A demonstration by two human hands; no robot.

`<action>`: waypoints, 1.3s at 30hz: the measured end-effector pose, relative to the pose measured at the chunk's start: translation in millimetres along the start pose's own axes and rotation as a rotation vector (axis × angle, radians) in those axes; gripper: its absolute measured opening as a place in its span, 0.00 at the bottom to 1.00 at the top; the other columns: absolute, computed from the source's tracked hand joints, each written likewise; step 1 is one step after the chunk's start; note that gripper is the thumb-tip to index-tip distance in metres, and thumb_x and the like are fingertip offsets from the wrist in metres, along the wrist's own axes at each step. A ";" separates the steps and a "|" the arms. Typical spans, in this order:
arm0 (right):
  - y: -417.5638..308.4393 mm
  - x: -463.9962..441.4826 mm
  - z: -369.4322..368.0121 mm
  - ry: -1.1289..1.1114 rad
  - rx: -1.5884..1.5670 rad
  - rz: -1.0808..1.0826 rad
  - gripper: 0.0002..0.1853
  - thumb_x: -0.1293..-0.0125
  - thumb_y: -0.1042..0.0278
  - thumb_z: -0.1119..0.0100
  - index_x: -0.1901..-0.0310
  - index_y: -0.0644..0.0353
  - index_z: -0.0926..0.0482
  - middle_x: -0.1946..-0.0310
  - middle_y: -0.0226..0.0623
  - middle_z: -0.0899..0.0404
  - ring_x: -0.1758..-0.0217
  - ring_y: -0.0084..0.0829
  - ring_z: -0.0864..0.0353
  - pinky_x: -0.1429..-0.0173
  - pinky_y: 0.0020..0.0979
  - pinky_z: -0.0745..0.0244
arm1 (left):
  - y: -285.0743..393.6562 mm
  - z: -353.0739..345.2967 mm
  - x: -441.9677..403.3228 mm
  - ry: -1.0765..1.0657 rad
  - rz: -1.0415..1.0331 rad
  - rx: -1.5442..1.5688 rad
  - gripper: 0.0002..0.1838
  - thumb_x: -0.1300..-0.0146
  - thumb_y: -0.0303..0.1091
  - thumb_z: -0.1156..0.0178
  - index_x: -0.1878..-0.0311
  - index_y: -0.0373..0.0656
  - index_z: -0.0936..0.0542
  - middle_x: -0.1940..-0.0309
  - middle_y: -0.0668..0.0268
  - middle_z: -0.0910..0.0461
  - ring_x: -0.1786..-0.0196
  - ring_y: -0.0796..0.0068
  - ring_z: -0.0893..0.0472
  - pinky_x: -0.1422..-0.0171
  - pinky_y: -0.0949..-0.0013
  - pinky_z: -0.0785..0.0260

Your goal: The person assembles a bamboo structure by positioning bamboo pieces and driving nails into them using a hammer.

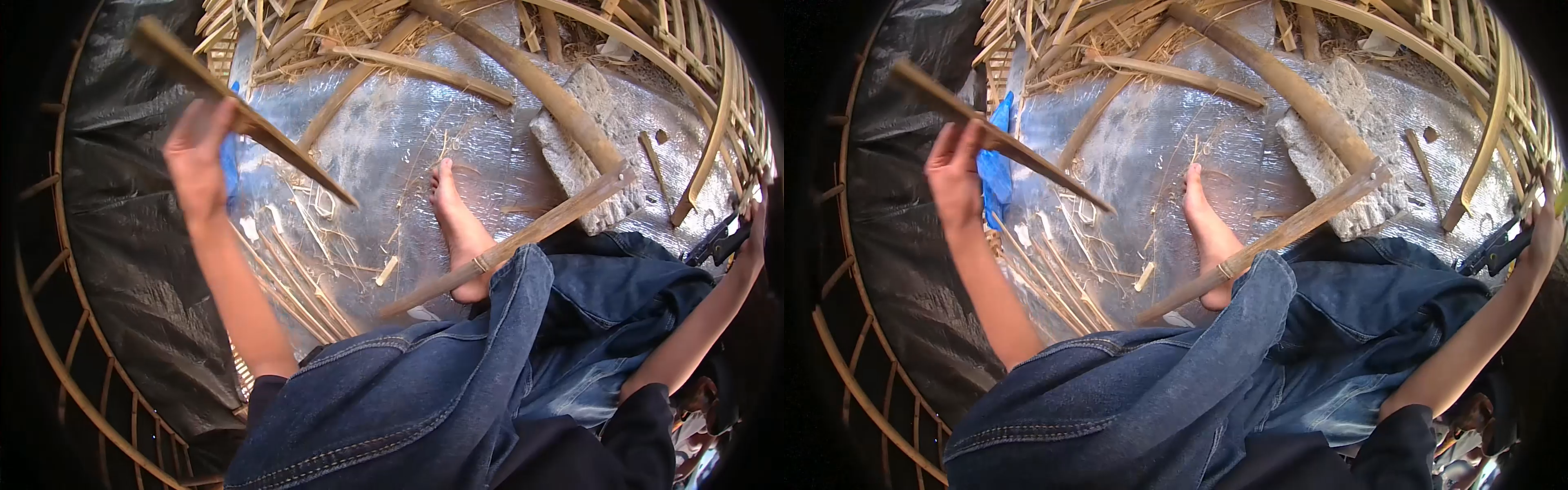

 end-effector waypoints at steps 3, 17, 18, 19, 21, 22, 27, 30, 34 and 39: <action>7.2 -9.7 10.3 -0.060 -0.045 -0.039 0.29 0.22 0.55 0.49 0.23 0.51 0.36 0.29 0.29 0.29 0.78 0.11 0.45 0.74 0.15 0.49 | 32.1 8.1 -19.6 0.004 -0.125 0.169 0.10 0.31 0.21 0.38 0.48 0.36 0.17 0.52 0.62 0.14 0.50 0.74 0.16 0.41 0.69 0.25; -59.4 73.3 -48.0 0.057 -0.091 0.022 0.29 0.31 0.43 0.36 0.49 0.67 0.16 0.83 0.21 0.32 0.83 0.12 0.43 0.80 0.20 0.47 | 61.1 -164.8 15.1 -0.157 -0.642 0.000 0.14 0.31 0.13 0.46 0.46 0.36 0.31 0.45 0.48 0.17 0.39 0.55 0.18 0.32 0.56 0.26; -64.7 83.7 -49.2 0.010 -0.099 0.028 0.27 0.31 0.44 0.35 0.51 0.66 0.16 0.82 0.21 0.30 0.84 0.12 0.43 0.81 0.19 0.47 | 64.1 -177.7 19.9 -0.230 -0.799 -0.085 0.15 0.33 0.13 0.45 0.48 0.39 0.32 0.45 0.48 0.17 0.39 0.53 0.18 0.30 0.54 0.27; -70.3 94.4 -50.0 -0.038 -0.107 0.033 0.26 0.31 0.44 0.35 0.53 0.66 0.17 0.81 0.22 0.28 0.85 0.11 0.43 0.82 0.18 0.47 | 67.3 -193.3 26.3 -0.273 -0.901 -0.148 0.16 0.34 0.13 0.44 0.48 0.41 0.32 0.45 0.49 0.17 0.39 0.51 0.18 0.30 0.53 0.27; -84.8 124.7 -53.4 -0.187 -0.142 -0.001 0.23 0.30 0.47 0.36 0.55 0.65 0.16 0.78 0.25 0.23 0.86 0.10 0.44 0.81 0.18 0.47 | 55.2 -223.3 42.1 -0.298 -1.056 -0.239 0.18 0.37 0.13 0.41 0.50 0.44 0.32 0.46 0.53 0.16 0.38 0.49 0.18 0.31 0.50 0.27; -91.1 142.1 -55.6 -0.273 -0.153 -0.036 0.22 0.29 0.48 0.36 0.56 0.64 0.16 0.77 0.26 0.20 0.86 0.10 0.44 0.81 0.19 0.47 | 41.4 -231.9 49.6 -0.291 -1.124 -0.317 0.18 0.38 0.13 0.41 0.51 0.43 0.32 0.45 0.54 0.16 0.37 0.51 0.19 0.31 0.50 0.26; -72.6 226.9 -80.1 -0.533 -0.159 -0.171 0.16 0.32 0.63 0.31 0.66 0.57 0.32 0.65 0.36 0.14 0.70 0.15 0.26 0.69 0.20 0.33 | -10.1 -268.5 79.4 -0.267 -1.091 -0.272 0.16 0.39 0.12 0.43 0.52 0.40 0.32 0.43 0.53 0.17 0.36 0.51 0.19 0.31 0.50 0.27; -56.8 263.9 -105.4 -0.637 -0.179 -0.096 0.21 0.37 0.69 0.26 0.68 0.58 0.36 0.61 0.40 0.13 0.61 0.20 0.21 0.56 0.24 0.26 | -25.3 -277.1 92.0 -0.267 -1.048 -0.253 0.15 0.39 0.12 0.45 0.52 0.40 0.31 0.43 0.53 0.17 0.36 0.50 0.20 0.31 0.49 0.27; -51.6 285.2 -125.6 -0.663 -0.111 -0.250 0.23 0.39 0.64 0.23 0.68 0.56 0.36 0.69 0.29 0.20 0.67 0.16 0.28 0.61 0.23 0.29 | -33.0 -282.0 103.3 -0.325 -1.003 -0.218 0.10 0.36 0.15 0.47 0.55 0.38 0.30 0.43 0.51 0.17 0.35 0.47 0.21 0.28 0.47 0.31; -34.9 283.5 -141.5 -0.528 -0.119 -0.177 0.22 0.42 0.67 0.21 0.67 0.56 0.33 0.71 0.25 0.27 0.71 0.15 0.34 0.67 0.21 0.35 | -53.2 -291.4 105.7 -0.308 -0.981 -0.199 0.08 0.36 0.16 0.47 0.56 0.37 0.29 0.42 0.52 0.17 0.34 0.47 0.21 0.28 0.47 0.31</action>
Point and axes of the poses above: each hand's wrist, its own x-axis away from the middle knuckle, its own z-axis out of the back of the hand, y = z × x, the point moved 2 cm from there along -x, towards the middle knuckle
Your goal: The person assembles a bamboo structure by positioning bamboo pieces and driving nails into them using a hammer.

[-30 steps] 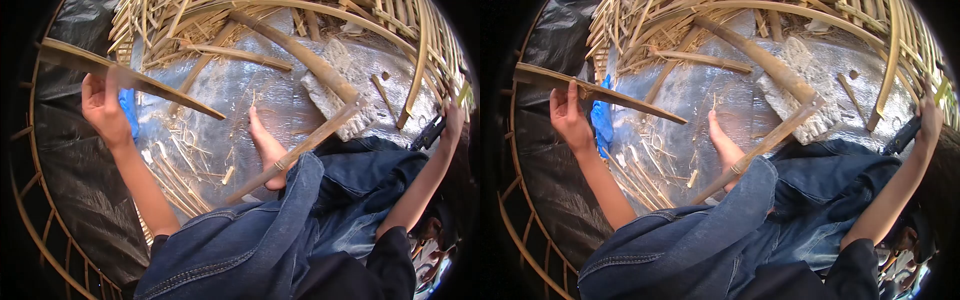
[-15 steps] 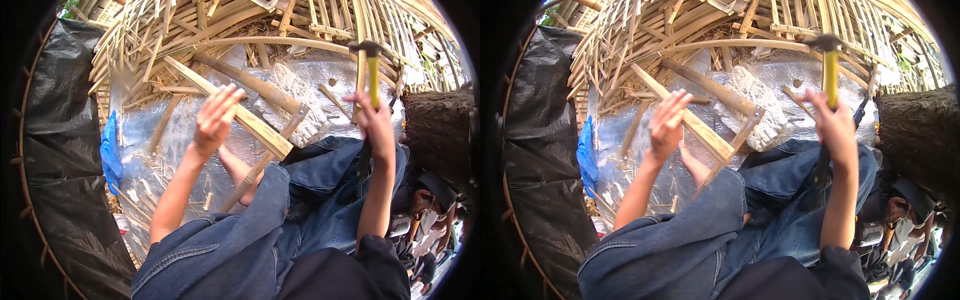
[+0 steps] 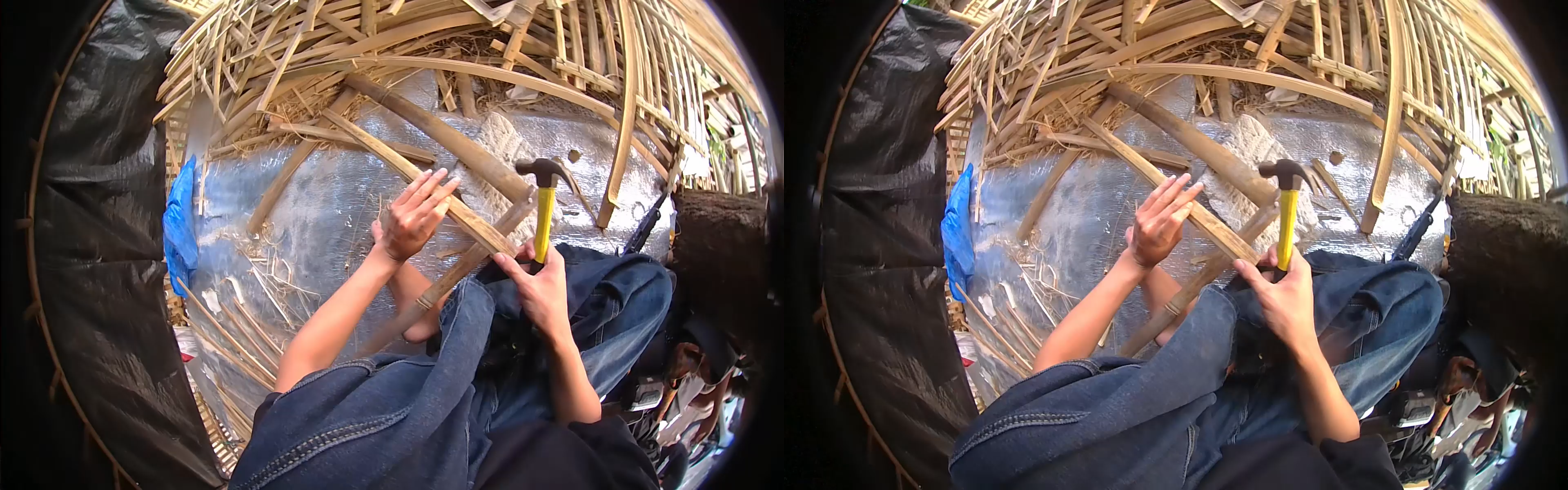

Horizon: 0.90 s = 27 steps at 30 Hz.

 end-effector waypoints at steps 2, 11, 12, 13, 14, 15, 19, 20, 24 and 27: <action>4.1 -5.1 -3.1 0.033 0.038 -0.009 0.22 0.42 0.68 0.21 0.67 0.56 0.33 0.71 0.26 0.27 0.71 0.15 0.34 0.67 0.21 0.35 | -2.0 -3.8 1.5 -0.059 0.043 0.018 0.07 0.37 0.17 0.46 0.57 0.38 0.27 0.42 0.54 0.17 0.34 0.50 0.21 0.28 0.47 0.30; 16.8 -3.5 -1.4 0.105 -0.012 -0.040 0.17 0.34 0.68 0.29 0.67 0.58 0.34 0.69 0.33 0.15 0.69 0.18 0.27 0.61 0.24 0.30 | -18.9 -12.1 4.1 -0.045 0.106 0.067 0.11 0.40 0.13 0.44 0.57 0.38 0.27 0.42 0.56 0.17 0.34 0.52 0.22 0.27 0.46 0.32; 17.4 -4.3 -2.1 0.118 -0.014 -0.039 0.18 0.35 0.68 0.28 0.67 0.58 0.34 0.67 0.35 0.13 0.70 0.16 0.28 0.64 0.22 0.31 | -19.5 -11.5 2.3 -0.051 0.110 0.060 0.11 0.40 0.13 0.43 0.57 0.38 0.27 0.42 0.56 0.17 0.34 0.52 0.22 0.27 0.46 0.32; 14.7 -4.4 -3.8 0.113 -0.020 -0.034 0.18 0.35 0.68 0.28 0.67 0.58 0.34 0.67 0.35 0.13 0.70 0.16 0.28 0.64 0.22 0.31 | -20.6 -11.0 1.2 -0.057 0.114 0.052 0.12 0.40 0.12 0.43 0.57 0.38 0.27 0.42 0.56 0.17 0.34 0.52 0.22 0.27 0.46 0.32; 10.7 -4.4 -5.0 0.120 -0.037 -0.066 0.19 0.36 0.68 0.28 0.67 0.57 0.34 0.67 0.35 0.13 0.71 0.15 0.28 0.65 0.21 0.32 | -21.8 -11.3 0.6 -0.057 0.110 0.044 0.12 0.40 0.12 0.43 0.57 0.38 0.27 0.42 0.56 0.17 0.34 0.52 0.22 0.27 0.46 0.32; 8.7 -4.2 -6.1 0.127 -0.052 -0.101 0.19 0.37 0.68 0.27 0.67 0.57 0.34 0.67 0.34 0.14 0.71 0.14 0.29 0.66 0.20 0.33 | -21.9 -12.5 1.7 -0.054 0.112 0.055 0.12 0.40 0.12 0.43 0.56 0.38 0.27 0.42 0.56 0.17 0.34 0.52 0.21 0.27 0.47 0.32; 26.2 -14.1 -11.5 0.165 0.036 -0.023 0.21 0.39 0.68 0.25 0.67 0.56 0.35 0.66 0.35 0.13 0.72 0.14 0.30 0.65 0.20 0.34 | -22.6 -15.9 4.2 -0.036 0.141 0.066 0.14 0.41 0.13 0.41 0.54 0.39 0.26 0.41 0.57 0.18 0.33 0.51 0.22 0.27 0.47 0.32; 31.5 -15.5 -12.1 0.180 -0.004 0.008 0.21 0.39 0.69 0.24 0.67 0.56 0.35 0.66 0.35 0.14 0.72 0.14 0.31 0.66 0.20 0.34 | -21.2 -17.4 4.2 -0.036 0.141 0.073 0.14 0.41 0.13 0.41 0.54 0.39 0.26 0.41 0.57 0.18 0.33 0.51 0.22 0.27 0.47 0.32; 37.6 -15.2 -13.5 0.221 -0.078 0.007 0.21 0.41 0.70 0.23 0.66 0.57 0.34 0.67 0.35 0.14 0.73 0.14 0.32 0.67 0.21 0.34 | -8.2 -16.0 -1.3 -0.088 0.283 0.054 0.15 0.42 0.18 0.38 0.52 0.40 0.24 0.35 0.57 0.22 0.27 0.52 0.30 0.22 0.48 0.39; 41.6 -16.3 -11.7 0.234 -0.024 0.007 0.21 0.41 0.68 0.23 0.66 0.59 0.33 0.69 0.34 0.15 0.73 0.14 0.32 0.68 0.22 0.34 | 7.4 -8.0 -6.6 -0.105 0.378 -0.024 0.16 0.43 0.22 0.37 0.51 0.40 0.23 0.30 0.58 0.27 0.23 0.52 0.36 0.19 0.51 0.45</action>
Point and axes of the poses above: each hand's wrist, its own x-axis away from the middle knuckle, its own z-axis out of the back of the hand, y = z × x, the point moved 2 cm from there along -x, towards the middle knuckle
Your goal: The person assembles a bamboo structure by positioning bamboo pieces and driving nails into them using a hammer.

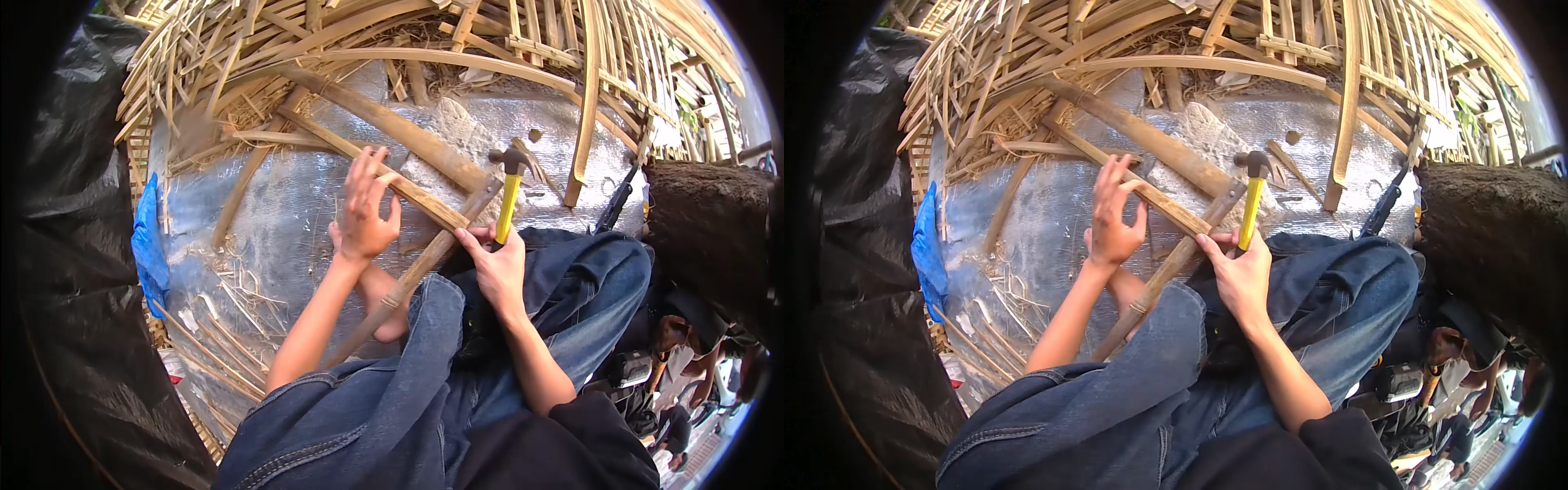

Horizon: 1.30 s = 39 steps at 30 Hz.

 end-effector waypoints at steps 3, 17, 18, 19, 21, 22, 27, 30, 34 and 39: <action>-1.0 -0.1 -2.0 0.006 -0.014 -0.012 0.21 0.40 0.68 0.24 0.67 0.59 0.33 0.72 0.34 0.15 0.72 0.15 0.31 0.67 0.24 0.33 | 22.0 12.3 12.3 0.159 0.234 0.098 0.15 0.40 0.24 0.36 0.50 0.41 0.22 0.36 0.61 0.24 0.30 0.54 0.28 0.23 0.51 0.43; 0.0 -1.8 -0.9 0.030 -0.026 0.026 0.18 0.39 0.70 0.25 0.68 0.62 0.31 0.72 0.37 0.14 0.69 0.18 0.22 0.64 0.27 0.27 | 43.9 -34.1 29.1 0.287 0.992 1.088 0.26 0.34 0.26 0.32 0.37 0.36 0.33 0.49 0.54 0.20 0.45 0.69 0.19 0.40 0.71 0.27; -0.3 -1.8 -0.7 0.023 -0.024 0.017 0.18 0.39 0.69 0.25 0.68 0.61 0.31 0.72 0.38 0.14 0.69 0.19 0.22 0.63 0.27 0.26 | 42.3 -31.9 28.9 0.297 0.962 1.078 0.28 0.35 0.25 0.31 0.36 0.36 0.33 0.49 0.54 0.20 0.45 0.69 0.19 0.40 0.70 0.26; -0.1 -1.8 -0.7 0.015 -0.022 0.008 0.19 0.40 0.69 0.25 0.68 0.61 0.32 0.71 0.39 0.13 0.68 0.19 0.21 0.63 0.27 0.26 | 40.4 -29.7 28.6 0.282 0.948 1.100 0.30 0.37 0.24 0.30 0.35 0.35 0.34 0.48 0.53 0.21 0.45 0.67 0.19 0.40 0.68 0.25; 2.2 -2.4 -0.4 0.015 -0.024 -0.001 0.19 0.40 0.69 0.24 0.68 0.61 0.32 0.71 0.39 0.13 0.68 0.19 0.21 0.63 0.27 0.26 | 42.4 -30.4 28.8 0.307 1.018 1.206 0.30 0.36 0.23 0.31 0.35 0.35 0.35 0.47 0.53 0.21 0.45 0.67 0.19 0.40 0.66 0.25; 3.6 -3.0 -0.6 0.009 -0.030 -0.006 0.20 0.40 0.68 0.24 0.68 0.61 0.32 0.71 0.40 0.13 0.68 0.19 0.21 0.63 0.27 0.26 | 45.0 -29.1 27.0 0.338 1.085 1.309 0.30 0.36 0.23 0.31 0.34 0.35 0.35 0.47 0.53 0.21 0.45 0.67 0.19 0.40 0.65 0.25; 5.6 -4.6 1.4 -0.001 -0.016 -0.005 0.21 0.40 0.67 0.23 0.68 0.60 0.33 0.70 0.41 0.13 0.68 0.20 0.21 0.63 0.28 0.26 | 37.2 -31.2 25.9 0.272 1.064 1.350 0.29 0.35 0.23 0.32 0.35 0.33 0.34 0.47 0.57 0.22 0.45 0.67 0.20 0.42 0.66 0.25; 4.3 -4.9 2.4 -0.049 -0.037 -0.051 0.22 0.38 0.68 0.24 0.68 0.56 0.36 0.68 0.40 0.14 0.63 0.21 0.18 0.57 0.26 0.24 | 34.9 -28.0 22.8 0.225 1.037 1.333 0.28 0.35 0.23 0.33 0.35 0.33 0.34 0.46 0.59 0.21 0.44 0.68 0.20 0.42 0.67 0.25; 0.5 -3.8 1.4 -0.062 -0.107 -0.063 0.23 0.39 0.67 0.23 0.68 0.56 0.36 0.67 0.41 0.13 0.63 0.20 0.18 0.58 0.25 0.24 | 34.3 -28.5 18.9 0.209 1.018 1.343 0.27 0.34 0.22 0.34 0.35 0.34 0.34 0.46 0.59 0.22 0.43 0.69 0.21 0.38 0.65 0.27; -4.9 -3.5 3.4 -0.053 -0.100 -0.071 0.24 0.39 0.66 0.23 0.68 0.55 0.37 0.66 0.41 0.13 0.71 0.16 0.22 0.70 0.20 0.29 | 38.9 -30.9 19.0 0.249 1.044 1.409 0.24 0.34 0.21 0.35 0.37 0.34 0.33 0.45 0.58 0.23 0.42 0.68 0.22 0.34 0.62 0.29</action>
Point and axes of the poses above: each hand's wrist, its own x-axis away from the middle knuckle, its own z-axis out of the back of the hand, y = z × x, the point moved 2 cm from there along -x, towards the middle knuckle
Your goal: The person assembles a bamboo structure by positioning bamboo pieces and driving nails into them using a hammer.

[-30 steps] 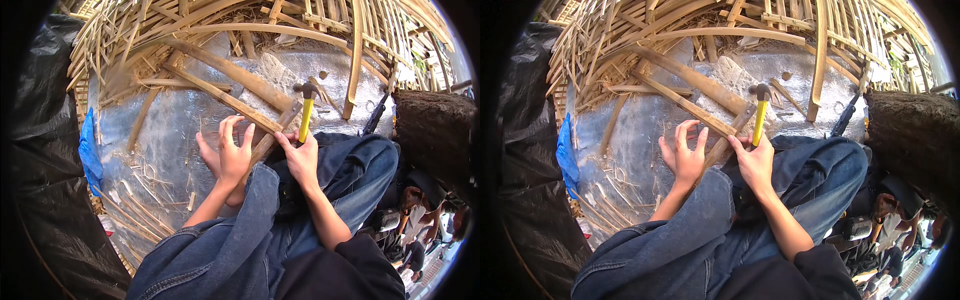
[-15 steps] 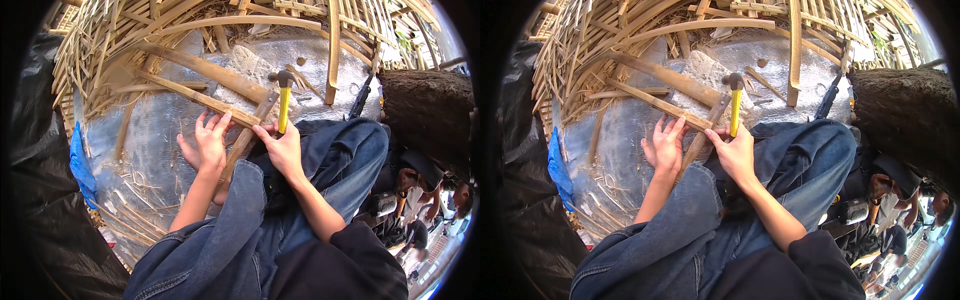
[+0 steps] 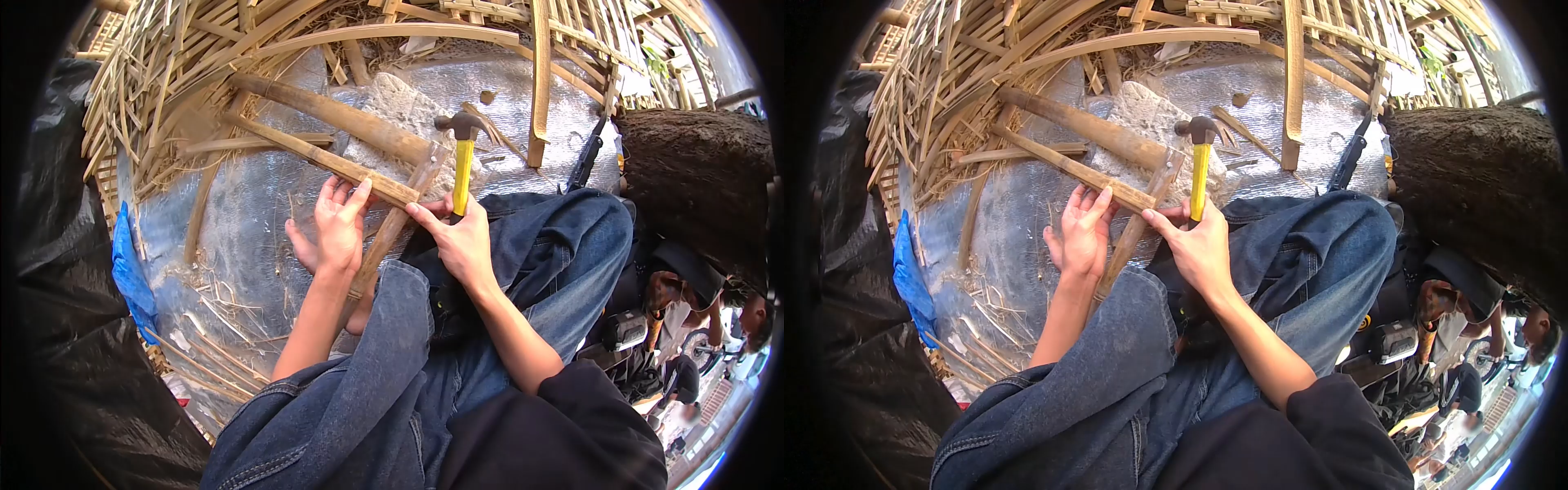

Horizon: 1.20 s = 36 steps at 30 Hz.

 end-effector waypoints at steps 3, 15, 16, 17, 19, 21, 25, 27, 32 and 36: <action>-4.2 1.9 -0.6 -0.006 -0.017 -0.025 0.24 0.39 0.64 0.22 0.68 0.54 0.37 0.66 0.39 0.13 0.78 0.13 0.28 0.80 0.19 0.36 | 1.4 2.2 0.5 -0.043 -0.011 0.042 0.23 0.33 0.22 0.36 0.38 0.35 0.32 0.45 0.59 0.23 0.40 0.67 0.22 0.32 0.61 0.29; -26.9 20.6 12.7 -0.008 -0.093 -0.176 0.22 0.34 0.59 0.27 0.68 0.54 0.35 0.75 0.26 0.23 0.80 0.13 0.30 0.77 0.20 0.34 | 36.7 -23.5 41.4 -0.046 0.111 0.349 0.17 0.30 0.23 0.38 0.41 0.40 0.27 0.47 0.67 0.22 0.40 0.71 0.22 0.30 0.65 0.29; -24.5 23.5 13.8 0.011 -0.105 -0.140 0.21 0.33 0.58 0.28 0.67 0.53 0.35 0.78 0.20 0.30 0.85 0.10 0.39 0.84 0.18 0.44 | 37.2 -26.0 46.2 -0.034 0.080 0.384 0.16 0.31 0.21 0.38 0.42 0.42 0.26 0.48 0.68 0.22 0.41 0.71 0.21 0.31 0.64 0.28; -23.0 25.1 18.5 0.005 -0.154 -0.157 0.20 0.32 0.58 0.30 0.67 0.53 0.36 0.76 0.21 0.30 0.86 0.11 0.38 0.83 0.18 0.42 | 37.4 -28.9 49.0 -0.026 0.048 0.418 0.16 0.32 0.20 0.38 0.43 0.43 0.25 0.48 0.68 0.21 0.41 0.71 0.21 0.31 0.63 0.27; -32.7 27.6 24.3 0.015 -0.144 -0.098 0.20 0.30 0.59 0.31 0.67 0.54 0.36 0.72 0.25 0.25 0.85 0.11 0.38 0.83 0.19 0.43 | 37.7 -30.9 49.1 0.020 -0.014 0.449 0.16 0.34 0.16 0.37 0.47 0.45 0.24 0.50 0.67 0.20 0.43 0.71 0.20 0.34 0.60 0.24; -43.0 23.8 25.7 0.040 -0.018 0.106 0.21 0.32 0.62 0.30 0.68 0.56 0.37 0.59 0.33 0.15 0.77 0.09 0.36 0.75 0.17 0.39 | 34.2 -31.2 47.3 -0.020 0.041 0.471 0.17 0.36 0.14 0.37 0.49 0.45 0.24 0.51 0.65 0.19 0.45 0.70 0.18 0.38 0.59 0.19; -75.7 -6.2 13.7 0.032 0.209 0.346 0.22 0.37 0.64 0.26 0.72 0.59 0.35 0.59 0.37 0.12 0.77 0.11 0.39 0.73 0.19 0.41 | 22.0 -34.4 48.3 -0.086 0.053 0.468 0.09 0.33 0.18 0.37 0.54 0.43 0.19 0.52 0.64 0.16 0.47 0.73 0.16 0.36 0.69 0.22; -81.4 -29.1 7.9 -0.007 0.216 0.322 0.22 0.38 0.65 0.25 0.72 0.59 0.35 0.63 0.35 0.12 0.77 0.11 0.41 0.74 0.20 0.43 | 13.5 -27.8 39.7 -0.121 0.078 0.535 0.09 0.34 0.18 0.37 0.54 0.43 0.19 0.52 0.64 0.16 0.47 0.72 0.16 0.36 0.70 0.22; -98.8 -75.3 -0.4 -0.246 0.232 0.264 0.21 0.43 0.70 0.22 0.67 0.59 0.33 0.68 0.40 0.13 0.67 0.19 0.21 0.65 0.24 0.28 | 8.4 -27.1 27.8 -0.067 0.202 0.627 0.09 0.33 0.21 0.36 0.51 0.41 0.19 0.50 0.63 0.16 0.43 0.69 0.17 0.32 0.67 0.24; -99.7 -111.7 -3.0 -0.398 0.314 0.271 0.20 0.47 0.67 0.20 0.72 0.61 0.29 0.74 0.33 0.18 0.72 0.19 0.25 0.68 0.26 0.30 | 25.7 -17.7 50.2 -0.170 0.450 0.593 0.13 0.30 0.28 0.37 0.44 0.37 0.22 0.44 0.59 0.20 0.38 0.62 0.20 0.27 0.60 0.29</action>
Point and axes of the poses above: each hand's wrist, its own x-axis away from the middle knuckle, its own z-axis out of the back of the hand, y = z × x, the point moved 2 cm from there along -x, towards the middle knuckle
